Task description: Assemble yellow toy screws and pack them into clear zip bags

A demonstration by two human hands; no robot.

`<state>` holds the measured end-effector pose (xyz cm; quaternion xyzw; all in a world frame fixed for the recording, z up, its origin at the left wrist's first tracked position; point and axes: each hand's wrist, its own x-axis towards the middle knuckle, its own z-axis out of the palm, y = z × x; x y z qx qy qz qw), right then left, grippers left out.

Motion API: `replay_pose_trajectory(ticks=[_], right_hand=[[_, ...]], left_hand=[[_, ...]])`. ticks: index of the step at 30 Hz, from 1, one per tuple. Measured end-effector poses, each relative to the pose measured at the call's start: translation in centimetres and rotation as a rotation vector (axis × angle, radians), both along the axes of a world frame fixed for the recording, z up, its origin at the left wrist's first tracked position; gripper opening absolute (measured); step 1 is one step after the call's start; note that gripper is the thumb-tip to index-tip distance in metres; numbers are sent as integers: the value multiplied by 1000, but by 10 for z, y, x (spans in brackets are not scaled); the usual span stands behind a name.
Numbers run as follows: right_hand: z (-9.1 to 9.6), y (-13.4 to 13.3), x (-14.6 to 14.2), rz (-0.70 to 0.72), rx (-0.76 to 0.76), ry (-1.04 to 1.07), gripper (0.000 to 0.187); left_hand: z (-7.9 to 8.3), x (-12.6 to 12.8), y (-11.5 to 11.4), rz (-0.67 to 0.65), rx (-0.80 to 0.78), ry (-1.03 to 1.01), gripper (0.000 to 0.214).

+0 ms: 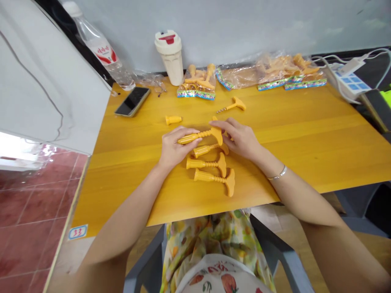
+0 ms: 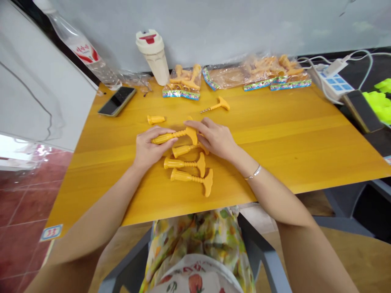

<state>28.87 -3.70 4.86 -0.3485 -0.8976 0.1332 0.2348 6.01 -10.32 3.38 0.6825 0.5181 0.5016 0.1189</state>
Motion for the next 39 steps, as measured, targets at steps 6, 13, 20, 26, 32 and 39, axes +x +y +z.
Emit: replay_pose_trajectory(ticks=[6, 13, 20, 26, 32, 39], right_hand=[[-2, 3, -1, 27, 18, -44, 45], [2, -1, -7, 32, -299, 115, 58], [6, 1, -7, -65, -522, 258, 64], [-10, 16, -5, -160, -430, 244, 62], [-23, 34, -8, -289, -301, 34, 52], [-15, 33, -4, -342, -297, -222, 63]], left_hand=[[0, 1, 1, -23, 13, 14, 15], [-7, 0, 2, -12, 32, -8, 28], [-17, -6, 8, -32, -31, -54, 35], [-24, -11, 16, -59, -112, -14, 30], [-43, -12, 25, -53, -257, -137, 42], [-36, -13, 24, -45, -275, 86, 27]])
